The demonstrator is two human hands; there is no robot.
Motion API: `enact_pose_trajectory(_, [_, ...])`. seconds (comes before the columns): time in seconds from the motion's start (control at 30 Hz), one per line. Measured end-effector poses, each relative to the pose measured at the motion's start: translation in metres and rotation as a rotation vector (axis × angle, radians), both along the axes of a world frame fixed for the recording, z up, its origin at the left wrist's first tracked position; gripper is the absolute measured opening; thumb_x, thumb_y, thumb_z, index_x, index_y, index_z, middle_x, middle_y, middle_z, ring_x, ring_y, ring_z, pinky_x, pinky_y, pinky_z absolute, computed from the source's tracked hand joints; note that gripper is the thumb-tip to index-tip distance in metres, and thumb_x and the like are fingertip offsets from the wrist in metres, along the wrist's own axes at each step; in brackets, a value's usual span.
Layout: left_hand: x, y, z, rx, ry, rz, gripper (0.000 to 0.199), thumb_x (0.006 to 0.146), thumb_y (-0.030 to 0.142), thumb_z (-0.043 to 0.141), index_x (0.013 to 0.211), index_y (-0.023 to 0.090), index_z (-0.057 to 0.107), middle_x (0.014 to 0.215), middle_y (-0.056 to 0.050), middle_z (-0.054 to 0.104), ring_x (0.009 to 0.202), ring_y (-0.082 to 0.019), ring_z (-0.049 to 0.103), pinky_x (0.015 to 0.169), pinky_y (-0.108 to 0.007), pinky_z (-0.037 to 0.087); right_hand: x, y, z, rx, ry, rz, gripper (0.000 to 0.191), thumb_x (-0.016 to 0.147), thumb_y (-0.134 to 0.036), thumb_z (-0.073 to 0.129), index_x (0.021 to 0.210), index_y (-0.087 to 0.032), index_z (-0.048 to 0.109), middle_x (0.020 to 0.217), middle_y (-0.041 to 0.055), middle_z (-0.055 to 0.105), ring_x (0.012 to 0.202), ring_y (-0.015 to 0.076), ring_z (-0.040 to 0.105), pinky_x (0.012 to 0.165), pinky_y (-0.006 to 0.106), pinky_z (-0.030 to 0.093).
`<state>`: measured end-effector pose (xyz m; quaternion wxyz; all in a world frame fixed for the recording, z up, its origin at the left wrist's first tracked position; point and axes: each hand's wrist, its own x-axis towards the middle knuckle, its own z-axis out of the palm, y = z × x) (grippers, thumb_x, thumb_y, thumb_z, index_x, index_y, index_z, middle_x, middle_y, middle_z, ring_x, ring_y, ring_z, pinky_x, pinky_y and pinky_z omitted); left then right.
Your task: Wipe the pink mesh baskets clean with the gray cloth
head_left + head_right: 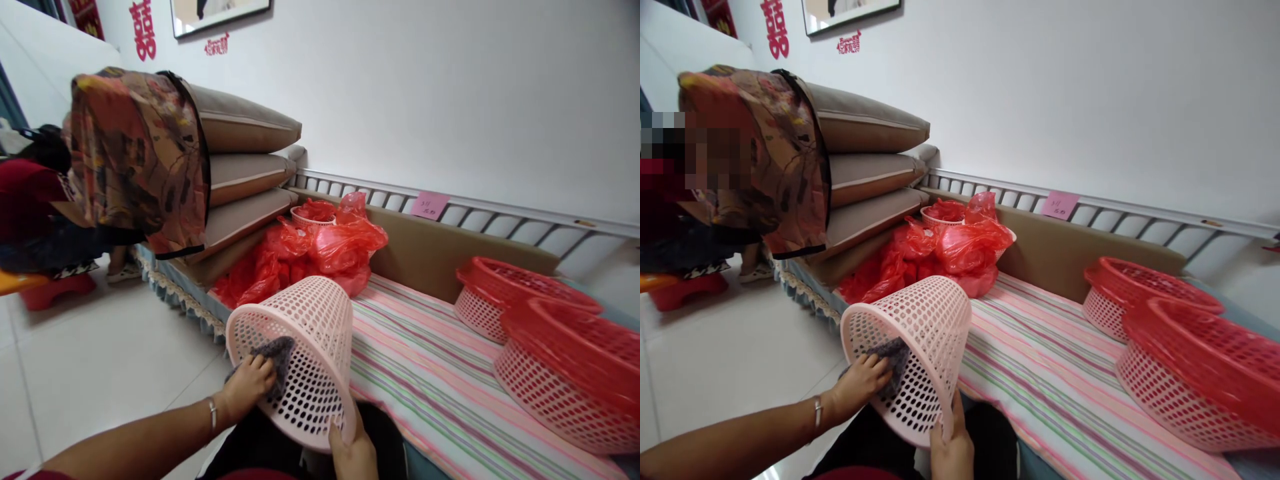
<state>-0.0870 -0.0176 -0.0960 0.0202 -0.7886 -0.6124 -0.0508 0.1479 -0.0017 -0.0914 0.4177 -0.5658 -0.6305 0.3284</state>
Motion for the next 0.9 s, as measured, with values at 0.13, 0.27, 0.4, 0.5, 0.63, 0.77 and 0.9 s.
enact_pose_trajectory(0.13, [0.020,0.022,0.003,0.025,-0.066,0.005,0.029,0.090,0.019,0.042,0.113,0.021,0.058,0.108,-0.011,0.061,0.097,-0.029,0.051,0.081,-0.045,0.039,0.005,0.002,0.004,0.047,-0.102,-0.043,0.068,0.076,-0.044,0.045,0.134,-0.010,0.041,0.102,0.0111,0.069,0.084,0.0239,0.067,0.069,0.026,0.051])
enact_pose_trajectory(0.27, [0.053,0.029,-0.004,0.009,-0.199,0.032,0.026,0.087,0.020,0.049,0.108,0.027,0.062,0.099,-0.007,0.062,0.094,-0.026,0.053,0.081,-0.040,0.043,0.000,0.014,-0.011,-0.004,-0.054,-0.002,0.067,0.070,-0.047,0.052,0.124,-0.007,0.051,0.096,0.0137,0.070,0.088,0.0271,0.066,0.076,0.030,0.051])
enact_pose_trajectory(0.4, [0.076,0.016,-0.012,-0.020,-0.386,0.048,0.041,0.077,0.016,0.061,0.115,0.031,0.058,0.111,-0.003,0.060,0.100,-0.019,0.053,0.086,-0.029,0.043,-0.007,0.027,-0.022,-0.216,0.056,0.104,0.059,0.065,-0.043,0.052,0.112,-0.007,0.059,0.088,0.0125,0.071,0.083,0.0270,0.067,0.070,0.029,0.053])
enact_pose_trajectory(0.5, [0.073,0.003,-0.015,-0.041,-0.439,-0.014,0.041,0.077,0.018,0.062,0.117,0.028,0.056,0.113,-0.005,0.058,0.101,-0.020,0.052,0.086,-0.030,0.043,-0.009,0.029,-0.026,-0.251,0.134,0.109,0.057,0.064,-0.040,0.052,0.112,-0.008,0.059,0.089,0.0111,0.071,0.084,0.0265,0.067,0.068,0.029,0.053])
enact_pose_trajectory(0.63, [0.034,-0.002,-0.010,-0.032,-0.042,-0.166,0.023,0.089,0.030,0.048,0.109,0.028,0.060,0.101,-0.005,0.062,0.092,-0.024,0.053,0.079,-0.037,0.042,-0.006,0.020,-0.032,-0.151,0.144,0.052,0.059,0.066,-0.041,0.053,0.116,-0.010,0.057,0.091,0.0111,0.070,0.087,0.0261,0.066,0.070,0.028,0.053])
enact_pose_trajectory(0.77, [0.000,0.014,-0.001,-0.010,0.037,-0.109,0.023,0.090,0.018,0.043,0.096,0.017,0.064,0.097,-0.011,0.061,0.093,-0.027,0.052,0.077,-0.041,0.039,-0.002,0.013,-0.018,0.002,0.050,0.000,0.071,0.069,-0.040,0.048,0.133,-0.010,0.041,0.102,0.0112,0.068,0.089,0.0238,0.066,0.072,0.027,0.052])
enact_pose_trajectory(0.9, [0.012,0.028,0.001,-0.006,-0.019,-0.046,0.022,0.089,0.017,0.044,0.093,0.018,0.066,0.094,-0.011,0.061,0.092,-0.028,0.052,0.077,-0.042,0.039,0.004,0.012,0.015,0.007,-0.096,-0.054,0.075,0.072,-0.041,0.046,0.139,-0.010,0.033,0.095,0.0108,0.069,0.077,0.0240,0.067,0.065,0.028,0.050])
